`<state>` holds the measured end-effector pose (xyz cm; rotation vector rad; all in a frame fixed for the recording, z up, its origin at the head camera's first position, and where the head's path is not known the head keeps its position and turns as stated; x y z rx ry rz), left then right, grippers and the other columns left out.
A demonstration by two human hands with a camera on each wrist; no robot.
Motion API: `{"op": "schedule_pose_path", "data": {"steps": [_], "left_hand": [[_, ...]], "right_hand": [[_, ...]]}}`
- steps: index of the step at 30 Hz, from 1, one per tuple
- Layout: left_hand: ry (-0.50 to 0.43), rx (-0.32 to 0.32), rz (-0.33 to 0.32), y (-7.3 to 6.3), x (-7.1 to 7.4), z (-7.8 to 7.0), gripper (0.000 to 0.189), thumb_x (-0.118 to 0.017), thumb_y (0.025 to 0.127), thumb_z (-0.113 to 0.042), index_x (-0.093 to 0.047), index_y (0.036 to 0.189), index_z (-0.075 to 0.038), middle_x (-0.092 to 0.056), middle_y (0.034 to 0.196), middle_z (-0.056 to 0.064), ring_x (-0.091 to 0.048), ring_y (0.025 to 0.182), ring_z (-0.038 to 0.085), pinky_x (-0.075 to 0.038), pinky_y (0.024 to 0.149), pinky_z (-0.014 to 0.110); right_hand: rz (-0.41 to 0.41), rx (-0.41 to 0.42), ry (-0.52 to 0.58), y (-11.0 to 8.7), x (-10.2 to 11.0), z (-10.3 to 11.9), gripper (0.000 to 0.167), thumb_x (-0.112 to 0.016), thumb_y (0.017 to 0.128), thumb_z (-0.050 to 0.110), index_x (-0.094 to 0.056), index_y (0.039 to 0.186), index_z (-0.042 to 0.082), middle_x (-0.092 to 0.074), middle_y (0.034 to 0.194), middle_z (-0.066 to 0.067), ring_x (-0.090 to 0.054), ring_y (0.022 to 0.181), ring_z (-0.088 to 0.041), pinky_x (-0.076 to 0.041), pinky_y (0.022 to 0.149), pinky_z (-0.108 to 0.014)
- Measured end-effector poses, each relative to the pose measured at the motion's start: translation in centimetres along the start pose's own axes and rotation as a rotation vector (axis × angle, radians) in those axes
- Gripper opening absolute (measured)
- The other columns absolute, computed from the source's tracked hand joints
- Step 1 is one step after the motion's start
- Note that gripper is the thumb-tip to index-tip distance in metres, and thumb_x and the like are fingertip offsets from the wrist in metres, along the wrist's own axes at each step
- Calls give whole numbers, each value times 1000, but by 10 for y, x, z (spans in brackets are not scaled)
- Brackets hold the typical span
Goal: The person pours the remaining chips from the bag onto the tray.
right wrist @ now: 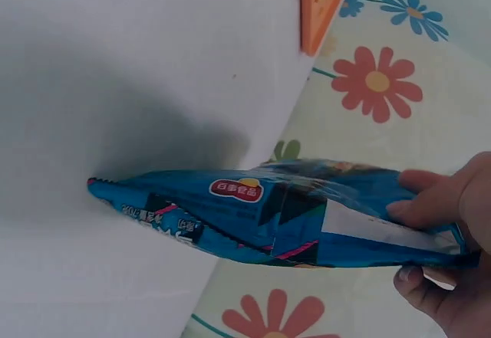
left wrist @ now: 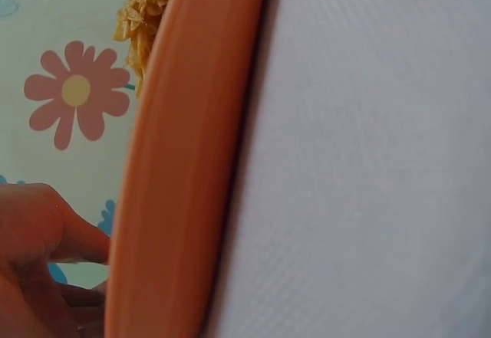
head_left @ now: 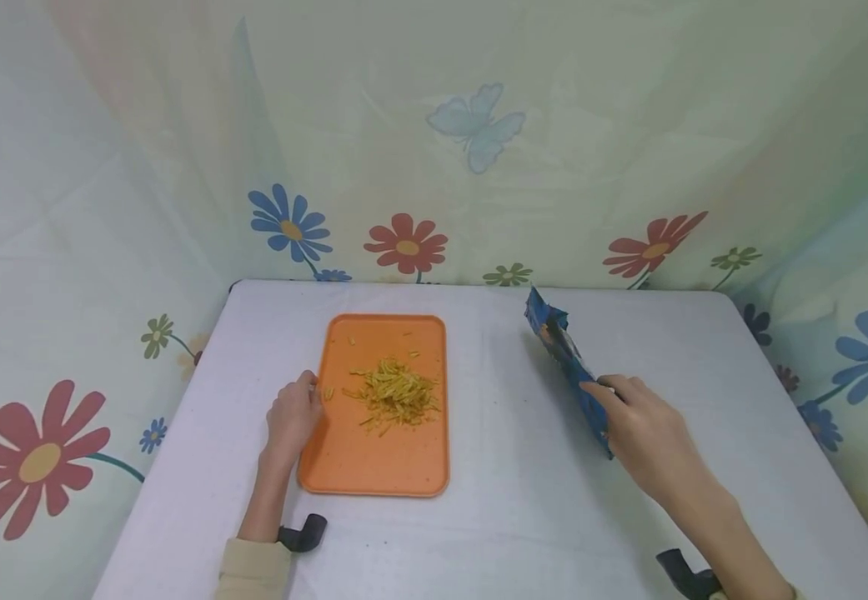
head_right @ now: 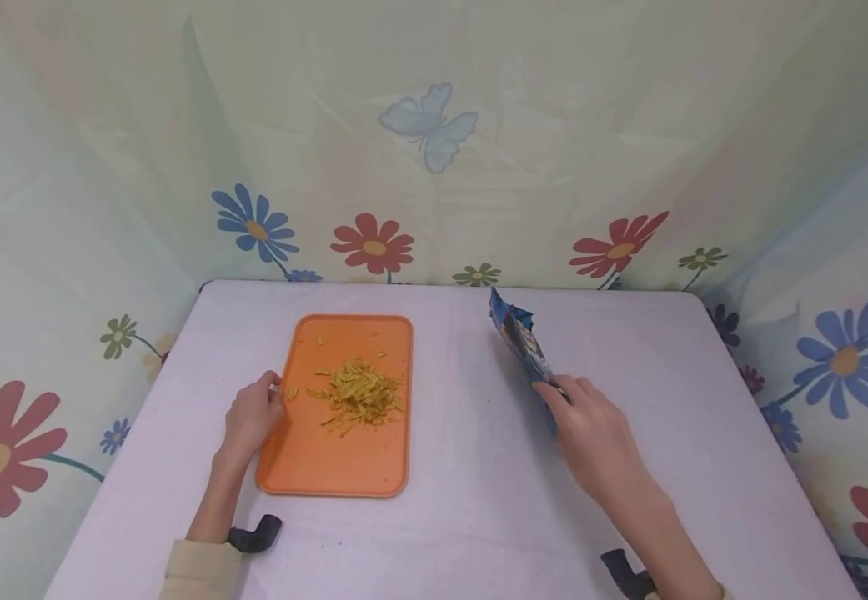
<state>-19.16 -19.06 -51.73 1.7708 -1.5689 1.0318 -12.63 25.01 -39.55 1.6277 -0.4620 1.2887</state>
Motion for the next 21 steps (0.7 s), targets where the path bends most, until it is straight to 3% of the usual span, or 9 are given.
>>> {"op": "schedule_pose_path", "data": {"steps": [4, 10, 15, 21], "left_hand": [[0, -2, 2, 1, 1, 0, 28, -54, 102, -6, -59, 128, 5, -65, 85, 14, -55, 61, 20, -39, 53, 29], [-5, 7, 5, -1, 0, 0, 28, -54, 102, -6, -60, 127, 4, -64, 84, 13, -54, 61, 19, -39, 53, 29], [-3, -8, -8, -1, 0, 1, 28, -55, 102, -5, -60, 127, 4, -64, 85, 14, -54, 62, 20, -39, 53, 29], [-1, -21, -21, -1, 0, 1, 27, -56, 101, -5, -61, 126, 4, -66, 87, 16, -55, 62, 21, -40, 53, 29]], "right_hand": [[21, 6, 17, 2, -1, 3, 53, -77, 67, -19, -73, 114, 4, -70, 108, -13, -69, 92, -32, -52, 47, -35], [21, 47, 74, 7, -5, 8, 43, -82, 72, -11, -74, 111, 7, -71, 105, -12, -71, 90, -31, -58, 55, -40], [62, 49, 103, 9, -9, 14, 48, -88, 71, -4, -74, 114, 11, -71, 109, -12, -71, 95, -32, -60, 61, -41], [101, 79, 153, 10, -15, 17, 54, -86, 70, -9, -72, 118, 8, -65, 109, -14, -67, 86, -25, -56, 58, -31]]}}
Point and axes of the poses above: each hand's wrist, its own y-axis towards the middle knuckle, its own x-axis out of the back of the hand, z = x × y, the point moved 4 cm from there along y, towards the middle knuckle
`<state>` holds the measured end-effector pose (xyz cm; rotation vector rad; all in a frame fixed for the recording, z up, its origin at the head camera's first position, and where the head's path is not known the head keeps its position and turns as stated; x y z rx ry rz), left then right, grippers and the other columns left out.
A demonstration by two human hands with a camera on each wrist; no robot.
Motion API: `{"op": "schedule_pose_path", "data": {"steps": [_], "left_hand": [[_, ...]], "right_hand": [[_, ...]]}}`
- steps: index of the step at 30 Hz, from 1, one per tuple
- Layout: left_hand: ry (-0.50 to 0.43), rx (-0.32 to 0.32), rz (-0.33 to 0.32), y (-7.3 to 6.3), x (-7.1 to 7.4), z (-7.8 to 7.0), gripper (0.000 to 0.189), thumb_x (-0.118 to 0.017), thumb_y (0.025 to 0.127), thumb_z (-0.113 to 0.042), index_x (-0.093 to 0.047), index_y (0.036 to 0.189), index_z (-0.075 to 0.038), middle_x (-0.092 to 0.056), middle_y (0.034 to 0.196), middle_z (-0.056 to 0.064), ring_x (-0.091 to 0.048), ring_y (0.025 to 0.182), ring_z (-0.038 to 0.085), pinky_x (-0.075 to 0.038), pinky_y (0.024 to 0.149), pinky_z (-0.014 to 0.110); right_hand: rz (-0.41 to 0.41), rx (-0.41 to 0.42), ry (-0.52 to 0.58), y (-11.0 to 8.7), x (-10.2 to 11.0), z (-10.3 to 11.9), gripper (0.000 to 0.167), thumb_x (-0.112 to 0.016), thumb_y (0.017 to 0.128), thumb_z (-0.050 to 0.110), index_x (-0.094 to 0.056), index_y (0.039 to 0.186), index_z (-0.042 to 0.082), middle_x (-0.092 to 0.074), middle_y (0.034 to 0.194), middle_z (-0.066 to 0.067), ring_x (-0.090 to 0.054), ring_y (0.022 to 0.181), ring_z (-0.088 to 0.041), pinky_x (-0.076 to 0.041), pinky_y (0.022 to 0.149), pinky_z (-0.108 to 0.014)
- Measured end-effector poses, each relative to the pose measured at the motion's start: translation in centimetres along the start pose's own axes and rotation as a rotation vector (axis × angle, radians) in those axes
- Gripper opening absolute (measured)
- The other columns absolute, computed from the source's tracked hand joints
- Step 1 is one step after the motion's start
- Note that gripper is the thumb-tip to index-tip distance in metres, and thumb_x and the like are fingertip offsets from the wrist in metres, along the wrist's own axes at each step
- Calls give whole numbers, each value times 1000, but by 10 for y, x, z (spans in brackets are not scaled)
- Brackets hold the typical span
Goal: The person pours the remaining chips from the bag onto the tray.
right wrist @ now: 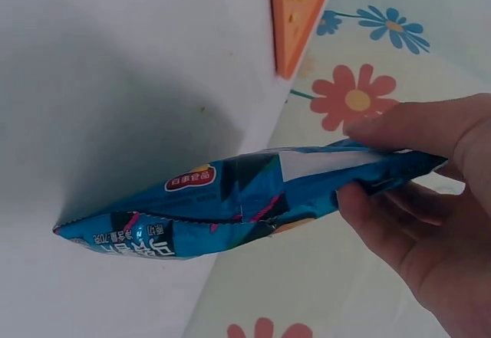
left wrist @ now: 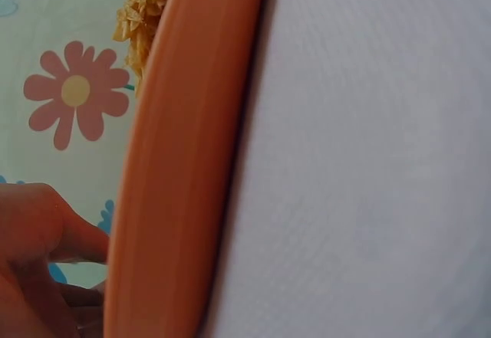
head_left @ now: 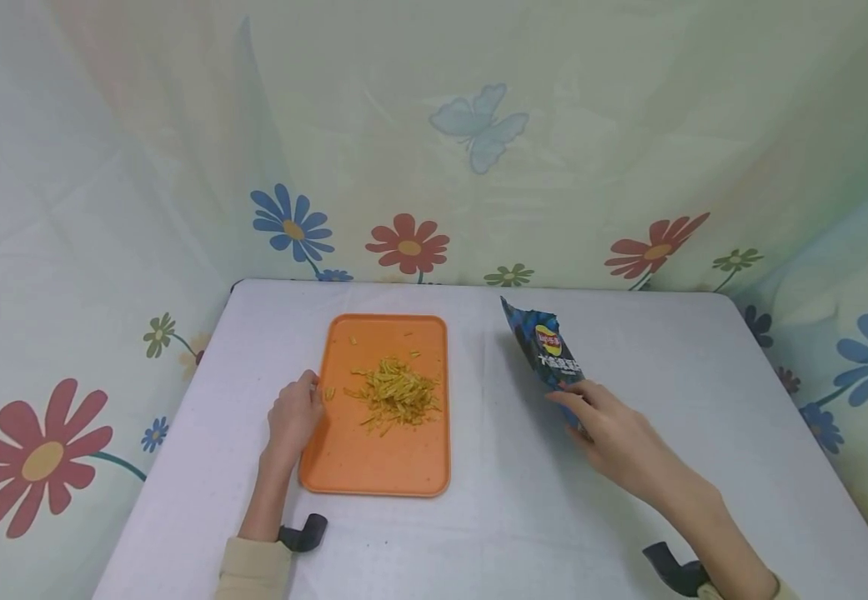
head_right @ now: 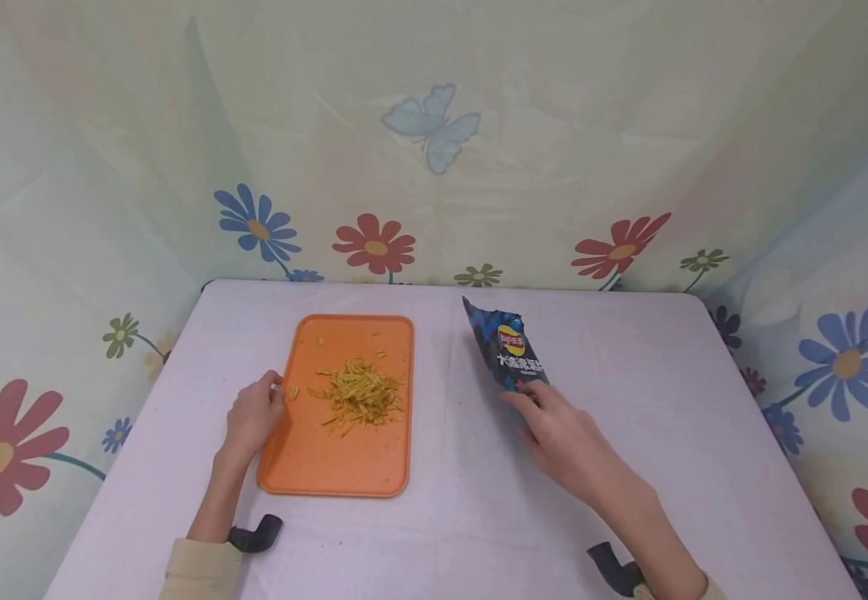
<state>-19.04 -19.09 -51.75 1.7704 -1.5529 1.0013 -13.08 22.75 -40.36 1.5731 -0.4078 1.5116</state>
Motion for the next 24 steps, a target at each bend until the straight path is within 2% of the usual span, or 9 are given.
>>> {"op": "schedule_pose_path", "data": {"steps": [4, 8, 13, 17, 21, 24], "left_hand": [[2, 7, 4, 0, 0, 0, 27, -56, 101, -6, -60, 126, 4, -65, 87, 15, -56, 64, 21, -41, 54, 30], [6, 15, 9, 1, 0, 0, 28, -56, 101, -6, -60, 127, 4, -65, 87, 15, -56, 65, 21, -41, 55, 29], [5, 17, 5, 1, -1, 1, 27, -57, 101, -6, -61, 126, 4, -66, 87, 15, -55, 63, 21, -40, 54, 29], [10, 15, -3, 2, -2, 1, 27, -58, 101, -6, -61, 126, 4, -67, 88, 15, -57, 65, 21, -41, 55, 30], [10, 21, -5, 2, -3, 1, 27, -58, 101, -6, -61, 127, 3, -67, 89, 15, -58, 65, 21, -42, 55, 29], [5, 22, -5, 1, -2, 1, 27, -58, 101, -7, -61, 127, 3, -67, 88, 15, -57, 64, 21, -41, 54, 29]], "right_hand": [[19, 30, 41, 1, -4, 2, 58, -81, 69, -15, -70, 122, 7, -59, 107, -12, -57, 78, -16, -46, 53, -22], [44, 34, 73, 3, -7, 4, 62, -78, 68, -17, -69, 124, 8, -56, 107, -11, -55, 80, -16, -44, 53, -21], [82, 13, 113, 5, -12, 8, 61, -82, 68, -15, -70, 122, 12, -57, 108, -9, -59, 84, -16, -51, 59, -25], [100, -12, 150, 7, -19, 9, 55, -84, 70, -13, -71, 117, 12, -59, 109, -8, -64, 91, -21, -59, 68, -33], [86, -21, 174, 7, -23, 11, 52, -84, 71, -11, -71, 114, 13, -59, 110, -8, -66, 94, -25, -61, 72, -40], [62, -14, 187, 7, -26, 12, 51, -85, 70, -11, -70, 112, 14, -60, 110, -7, -65, 94, -25, -62, 71, -41]]}}
Point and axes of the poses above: each hand's wrist, its own y-axis towards the middle knuckle, its own x-axis out of the back of the hand, z = x × y, the point moved 4 cm from there along y, towards the middle knuckle
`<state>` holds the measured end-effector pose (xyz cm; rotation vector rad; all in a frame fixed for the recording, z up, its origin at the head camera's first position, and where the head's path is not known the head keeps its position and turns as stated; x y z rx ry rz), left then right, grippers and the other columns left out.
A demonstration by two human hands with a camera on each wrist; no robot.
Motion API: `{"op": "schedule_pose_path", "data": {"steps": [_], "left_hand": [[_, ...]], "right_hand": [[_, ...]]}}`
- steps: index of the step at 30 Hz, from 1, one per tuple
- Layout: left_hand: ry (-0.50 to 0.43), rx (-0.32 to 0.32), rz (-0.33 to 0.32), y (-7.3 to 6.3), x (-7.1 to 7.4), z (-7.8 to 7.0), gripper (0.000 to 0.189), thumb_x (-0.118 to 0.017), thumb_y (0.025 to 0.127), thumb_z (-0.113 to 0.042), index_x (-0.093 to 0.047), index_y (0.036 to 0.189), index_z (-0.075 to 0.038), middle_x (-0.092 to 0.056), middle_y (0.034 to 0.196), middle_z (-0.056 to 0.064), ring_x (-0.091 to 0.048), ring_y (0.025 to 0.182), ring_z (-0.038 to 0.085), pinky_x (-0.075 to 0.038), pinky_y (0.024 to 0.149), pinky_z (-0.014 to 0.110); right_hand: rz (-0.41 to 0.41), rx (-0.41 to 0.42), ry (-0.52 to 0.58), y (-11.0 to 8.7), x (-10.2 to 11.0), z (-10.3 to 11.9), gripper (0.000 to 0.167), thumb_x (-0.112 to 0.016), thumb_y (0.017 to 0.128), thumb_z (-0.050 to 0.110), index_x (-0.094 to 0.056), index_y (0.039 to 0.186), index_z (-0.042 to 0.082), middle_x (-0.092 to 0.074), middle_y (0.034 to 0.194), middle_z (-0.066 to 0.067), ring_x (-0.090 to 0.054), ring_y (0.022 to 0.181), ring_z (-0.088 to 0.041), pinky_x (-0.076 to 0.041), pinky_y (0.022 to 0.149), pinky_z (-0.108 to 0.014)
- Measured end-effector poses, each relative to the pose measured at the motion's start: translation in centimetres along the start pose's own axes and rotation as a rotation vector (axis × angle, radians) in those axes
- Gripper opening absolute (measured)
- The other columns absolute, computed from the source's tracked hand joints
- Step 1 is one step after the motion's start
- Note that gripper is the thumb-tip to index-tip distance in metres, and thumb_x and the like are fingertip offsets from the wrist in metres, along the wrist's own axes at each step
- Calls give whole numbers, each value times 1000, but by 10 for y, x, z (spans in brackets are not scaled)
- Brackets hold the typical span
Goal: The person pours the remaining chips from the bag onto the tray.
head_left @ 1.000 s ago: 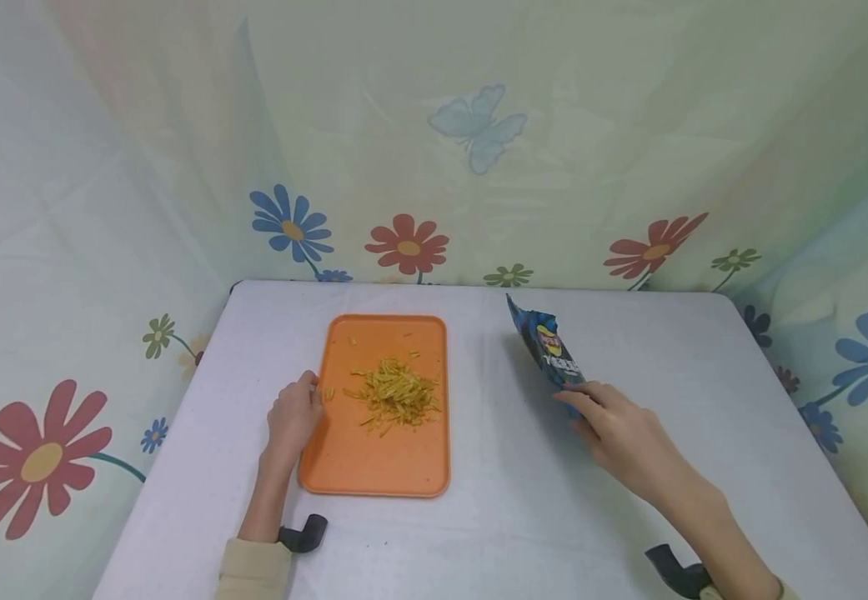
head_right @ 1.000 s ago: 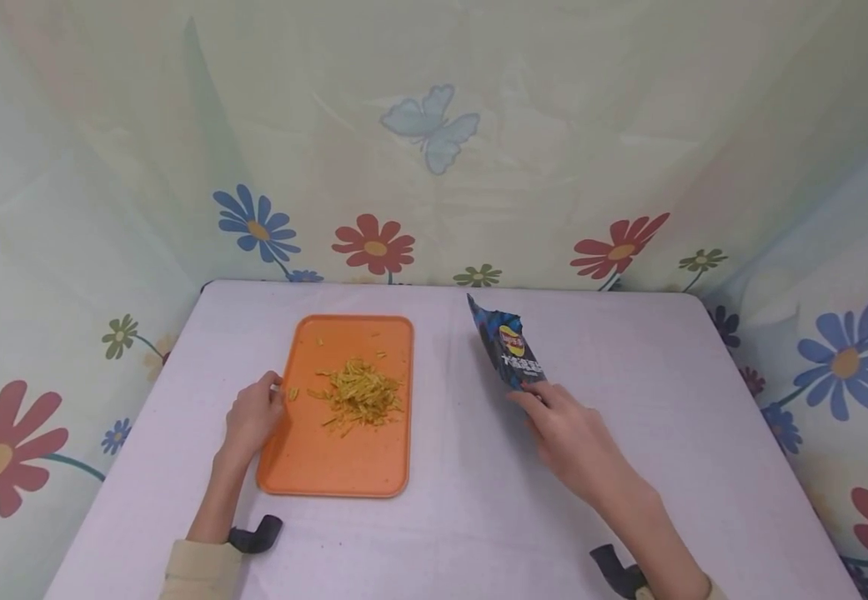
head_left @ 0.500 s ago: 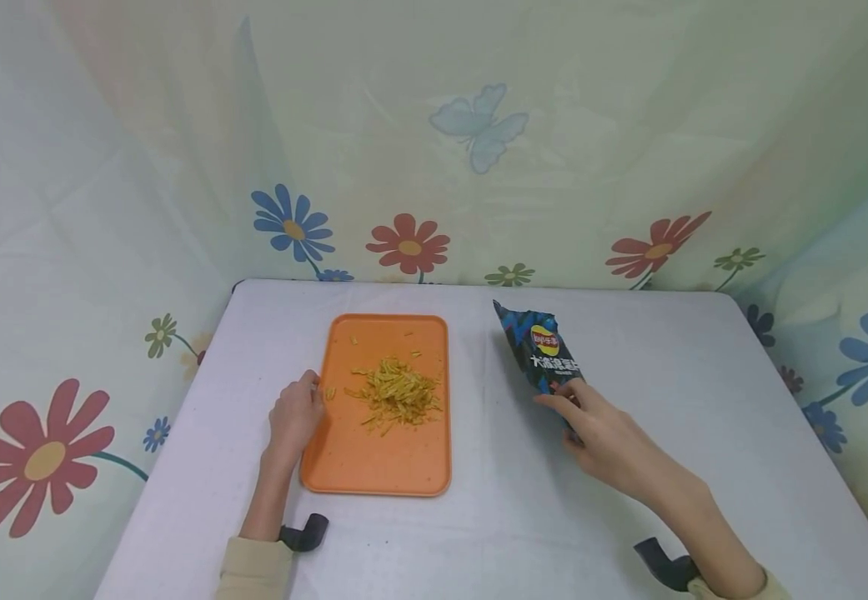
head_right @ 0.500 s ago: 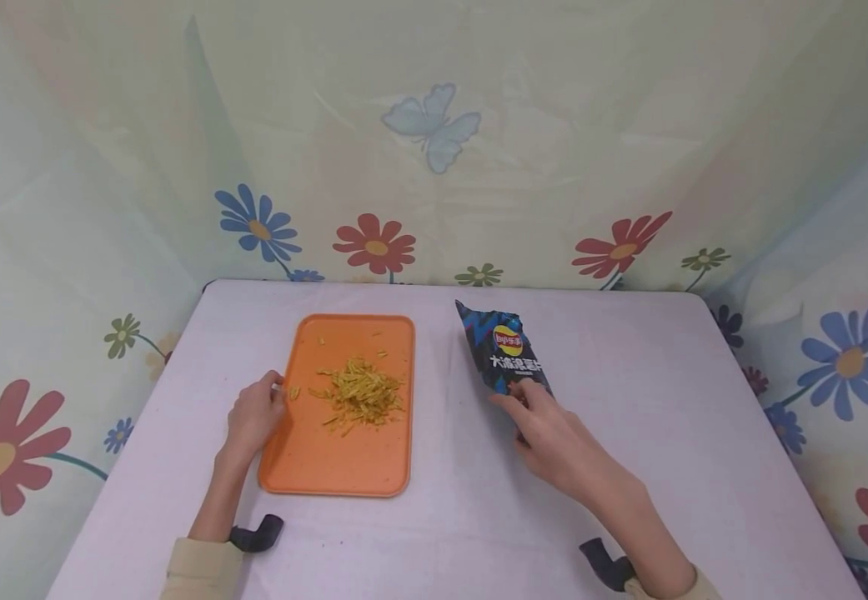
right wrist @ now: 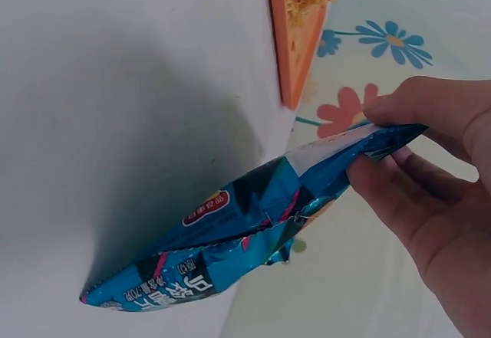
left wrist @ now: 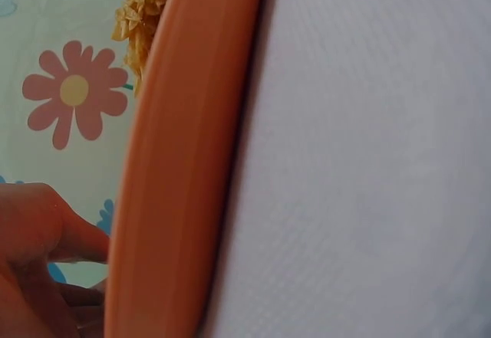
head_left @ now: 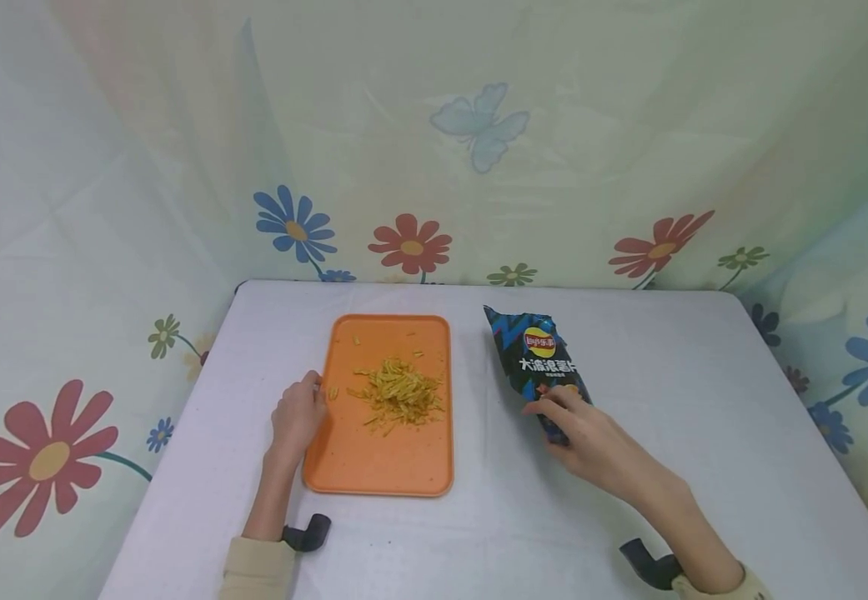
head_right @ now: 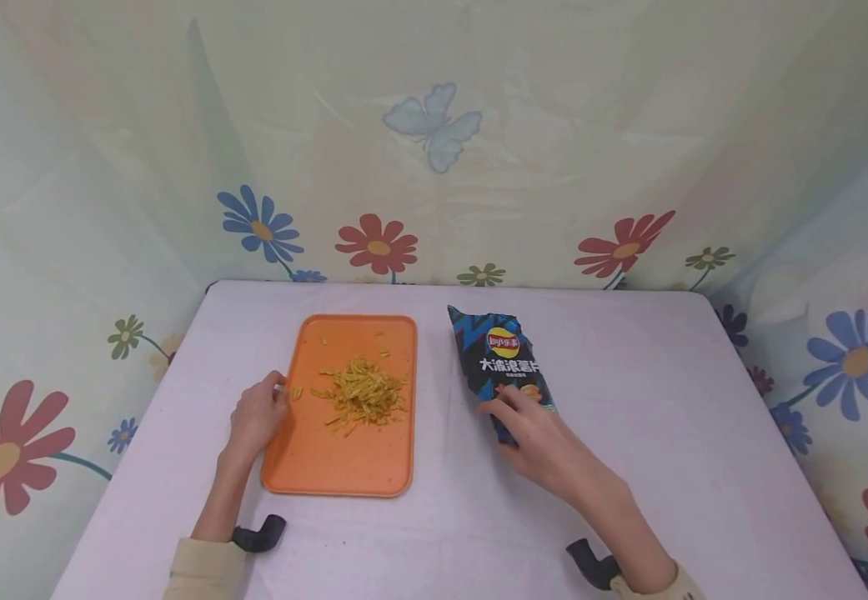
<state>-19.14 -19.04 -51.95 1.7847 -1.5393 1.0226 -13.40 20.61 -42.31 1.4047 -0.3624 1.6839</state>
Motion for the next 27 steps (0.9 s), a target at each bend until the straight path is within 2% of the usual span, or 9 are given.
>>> {"op": "schedule_pose_path", "data": {"steps": [5, 12, 18, 21, 24, 27], "left_hand": [[-5, -6, -1, -1, 1, 0, 27, -58, 101, -6, -61, 126, 4, -67, 88, 15, -56, 63, 21, -41, 54, 30], [-8, -5, 1, 0, 0, 1, 27, -57, 101, -6, -61, 126, 3, -67, 87, 15, -56, 63, 21, -40, 54, 29], [-15, -11, 9, -2, 1, 0, 28, -56, 101, -7, -61, 127, 3, -66, 88, 15, -56, 64, 21, -40, 54, 30], [-18, -9, 9, -2, 2, 0, 28, -56, 101, -6, -61, 127, 4, -66, 87, 15, -55, 64, 21, -40, 55, 30], [-22, -3, 15, -2, 2, 0, 29, -56, 101, -6, -60, 128, 4, -65, 87, 14, -55, 65, 21, -40, 56, 30], [-23, -3, 20, -2, 2, 0, 29, -56, 101, -6, -60, 128, 4, -65, 88, 14, -55, 65, 21, -40, 56, 30]], "right_hand": [[23, -27, 21, 2, -4, 2, 49, -85, 72, -9, -70, 112, 14, -64, 113, -9, -67, 97, -27, -61, 73, -43], [100, -101, 47, 8, -14, 6, 43, -83, 79, -5, -69, 114, 15, -66, 119, -14, -68, 113, -40, -61, 79, -48], [109, -110, 58, 11, -25, 9, 39, -82, 80, -5, -70, 113, 14, -67, 122, -17, -68, 113, -42, -59, 85, -51], [109, -92, 61, 13, -32, 9, 36, -82, 81, -4, -71, 112, 11, -67, 113, -11, -70, 102, -31, -60, 84, -45], [115, -78, 67, 16, -40, 9, 35, -82, 81, -2, -71, 112, 9, -64, 105, -4, -65, 91, -18, -61, 79, -36], [126, -68, 77, 19, -47, 9, 33, -82, 82, -1, -71, 112, 7, -62, 101, -1, -61, 87, -13, -59, 75, -29]]}}
Point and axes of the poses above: each hand's wrist, its own y-axis towards the middle knuckle, its own x-axis out of the back of the hand, z = x × y, the point moved 4 cm from there along y, towards the middle knuckle
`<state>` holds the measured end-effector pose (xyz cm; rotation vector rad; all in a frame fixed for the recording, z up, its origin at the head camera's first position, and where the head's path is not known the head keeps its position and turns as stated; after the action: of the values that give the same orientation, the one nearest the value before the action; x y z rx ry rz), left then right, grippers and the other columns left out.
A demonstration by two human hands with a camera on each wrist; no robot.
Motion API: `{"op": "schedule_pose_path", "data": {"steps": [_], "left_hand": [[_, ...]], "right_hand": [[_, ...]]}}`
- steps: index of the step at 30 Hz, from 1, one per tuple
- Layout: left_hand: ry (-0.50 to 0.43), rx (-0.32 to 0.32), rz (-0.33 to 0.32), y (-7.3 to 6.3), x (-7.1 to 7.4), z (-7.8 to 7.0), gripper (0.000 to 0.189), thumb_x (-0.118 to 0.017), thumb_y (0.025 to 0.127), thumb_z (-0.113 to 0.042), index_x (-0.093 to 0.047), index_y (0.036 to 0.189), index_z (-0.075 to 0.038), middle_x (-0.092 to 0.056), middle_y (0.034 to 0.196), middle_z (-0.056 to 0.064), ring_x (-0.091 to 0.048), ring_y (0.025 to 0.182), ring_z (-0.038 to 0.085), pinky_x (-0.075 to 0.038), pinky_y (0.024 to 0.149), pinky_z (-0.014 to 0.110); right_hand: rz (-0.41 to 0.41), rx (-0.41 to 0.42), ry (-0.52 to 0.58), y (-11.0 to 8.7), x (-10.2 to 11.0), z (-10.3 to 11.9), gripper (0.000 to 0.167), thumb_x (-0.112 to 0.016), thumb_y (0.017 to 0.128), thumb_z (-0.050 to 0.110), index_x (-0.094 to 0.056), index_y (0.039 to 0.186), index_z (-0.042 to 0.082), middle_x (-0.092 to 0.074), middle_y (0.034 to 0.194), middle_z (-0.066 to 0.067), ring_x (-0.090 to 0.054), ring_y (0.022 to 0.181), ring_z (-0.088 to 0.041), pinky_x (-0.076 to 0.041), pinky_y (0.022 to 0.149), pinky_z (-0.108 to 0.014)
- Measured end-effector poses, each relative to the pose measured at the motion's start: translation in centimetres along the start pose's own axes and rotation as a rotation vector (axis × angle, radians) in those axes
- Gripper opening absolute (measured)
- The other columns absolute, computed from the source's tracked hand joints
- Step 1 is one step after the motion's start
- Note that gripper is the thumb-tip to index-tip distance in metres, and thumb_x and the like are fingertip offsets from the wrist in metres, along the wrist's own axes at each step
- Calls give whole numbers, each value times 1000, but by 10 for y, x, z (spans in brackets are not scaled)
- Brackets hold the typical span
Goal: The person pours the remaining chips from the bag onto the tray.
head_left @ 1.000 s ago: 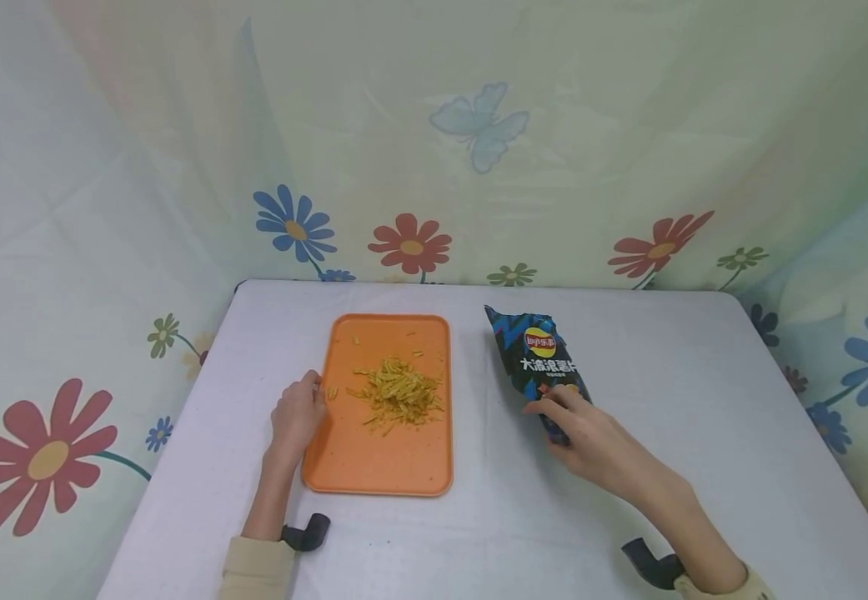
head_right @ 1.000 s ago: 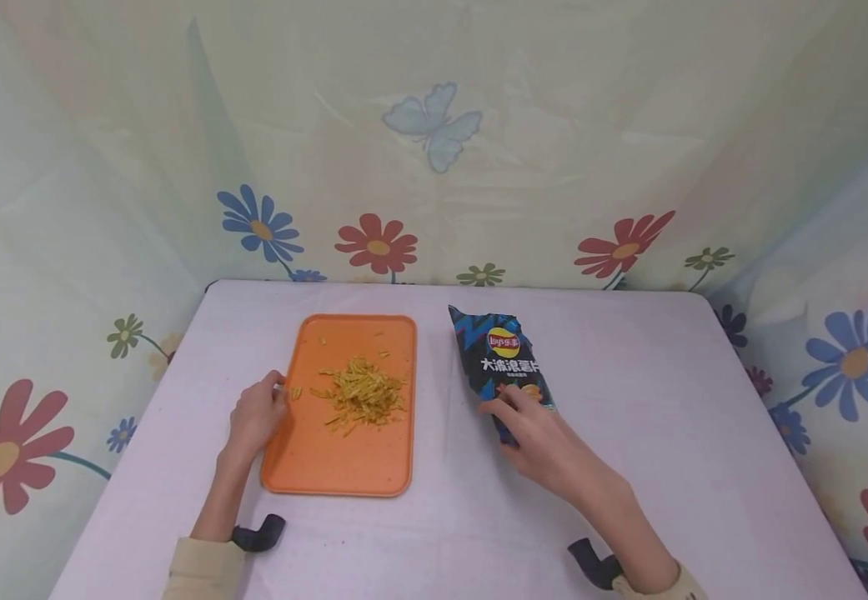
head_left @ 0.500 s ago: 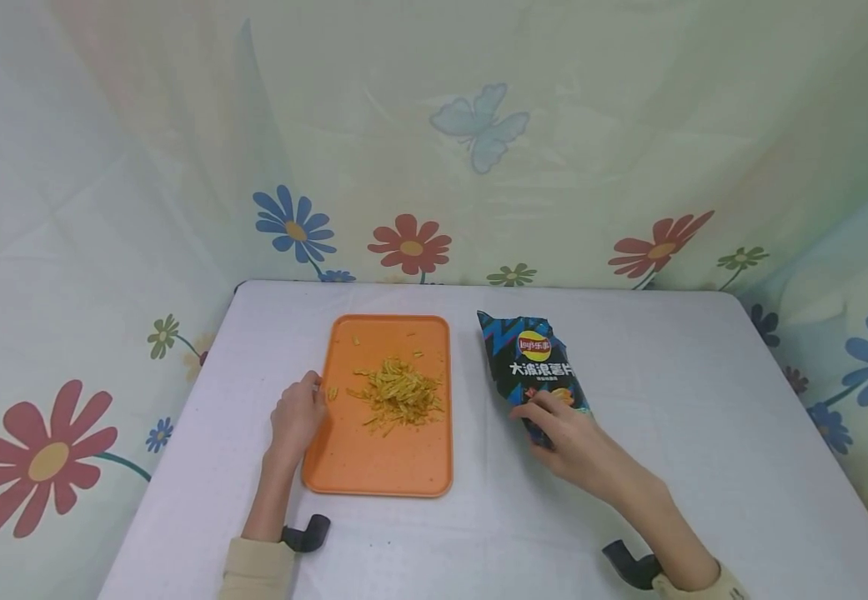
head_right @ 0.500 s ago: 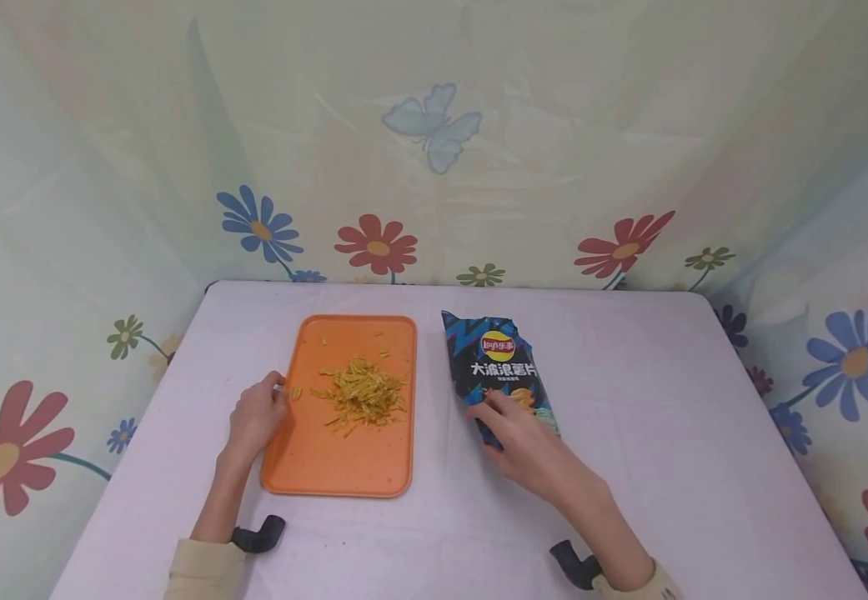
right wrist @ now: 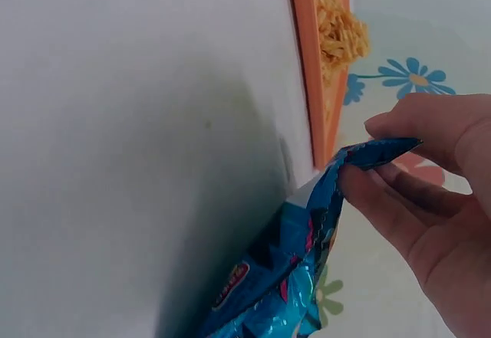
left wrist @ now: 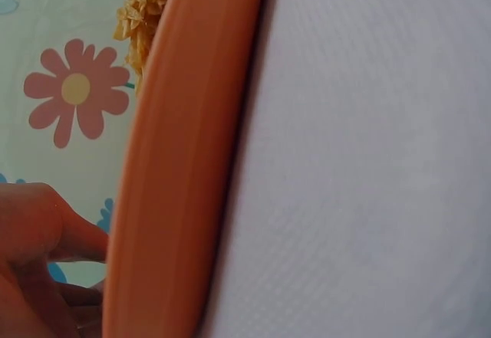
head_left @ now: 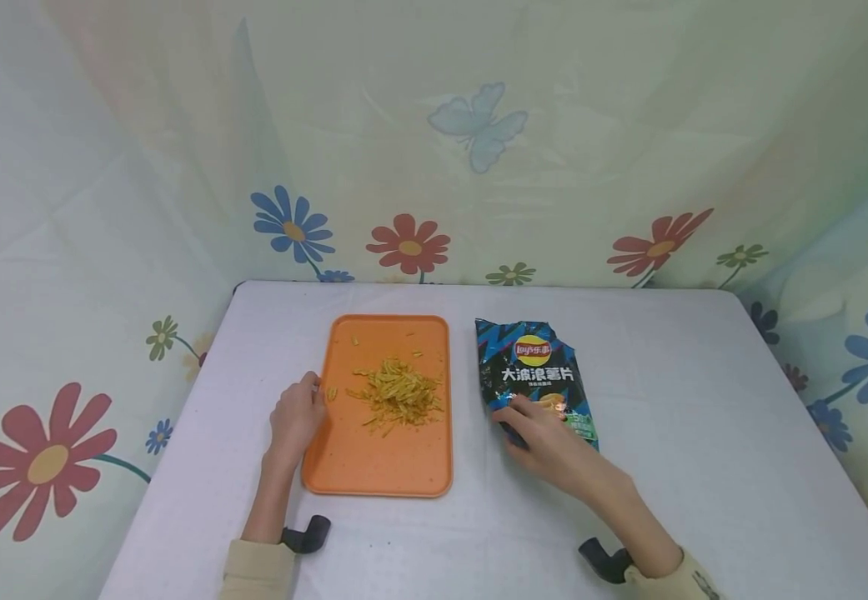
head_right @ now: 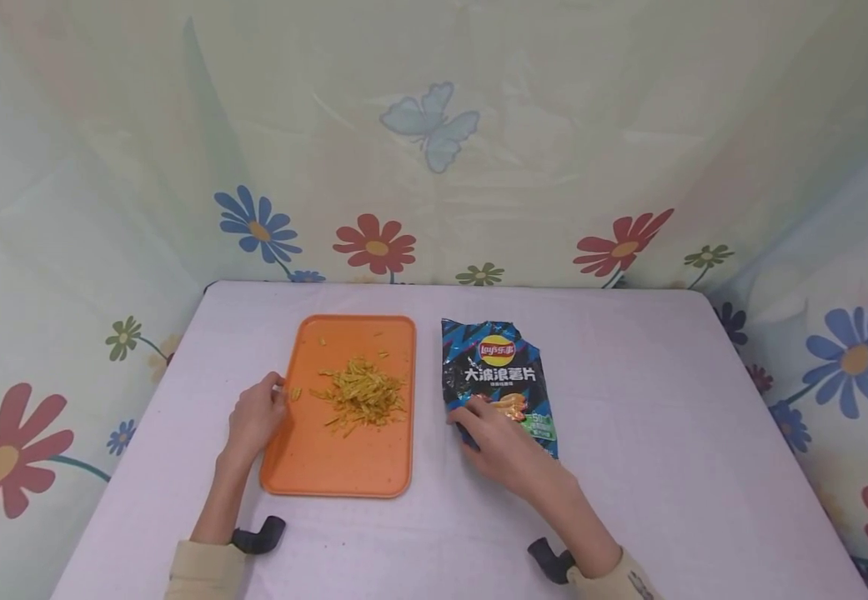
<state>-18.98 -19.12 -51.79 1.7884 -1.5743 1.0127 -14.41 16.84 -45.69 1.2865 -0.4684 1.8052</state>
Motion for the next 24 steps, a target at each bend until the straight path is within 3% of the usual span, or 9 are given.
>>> {"op": "schedule_pose_path", "data": {"steps": [10, 16, 24], "left_hand": [[-1, 1, -5, -1, 0, -1, 28, -55, 102, -7, -61, 127, 4, -66, 87, 15, -55, 63, 20, -39, 54, 29], [-1, -4, -12, 0, 0, 1, 28, -56, 102, -7, -61, 127, 3, -65, 87, 14, -54, 62, 20, -39, 54, 30], [-4, -14, -4, -1, 0, 0, 29, -55, 102, -7, -60, 128, 4, -65, 87, 15, -54, 61, 20, -39, 53, 29]], "right_hand": [[35, -30, -85, 1, -27, 4, 30, -82, 84, 5, -72, 112, 9, -65, 101, -5, -63, 83, -14, -59, 71, -27], [62, -112, -132, 2, -38, 5, 31, -84, 86, 14, -74, 115, 11, -70, 107, -5, -68, 96, -18, -60, 83, -33], [89, -177, -144, 1, -44, 5, 33, -84, 86, 18, -74, 115, 8, -72, 110, -9, -68, 101, -21, -60, 87, -35]]}}
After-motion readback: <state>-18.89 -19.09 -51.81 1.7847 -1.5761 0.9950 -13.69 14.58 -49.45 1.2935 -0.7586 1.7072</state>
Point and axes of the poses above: each hand's wrist, its own y-axis towards the middle knuckle, its own x-axis out of the back of the hand, z = x × y, the point moved 4 cm from there along y, towards the middle knuckle
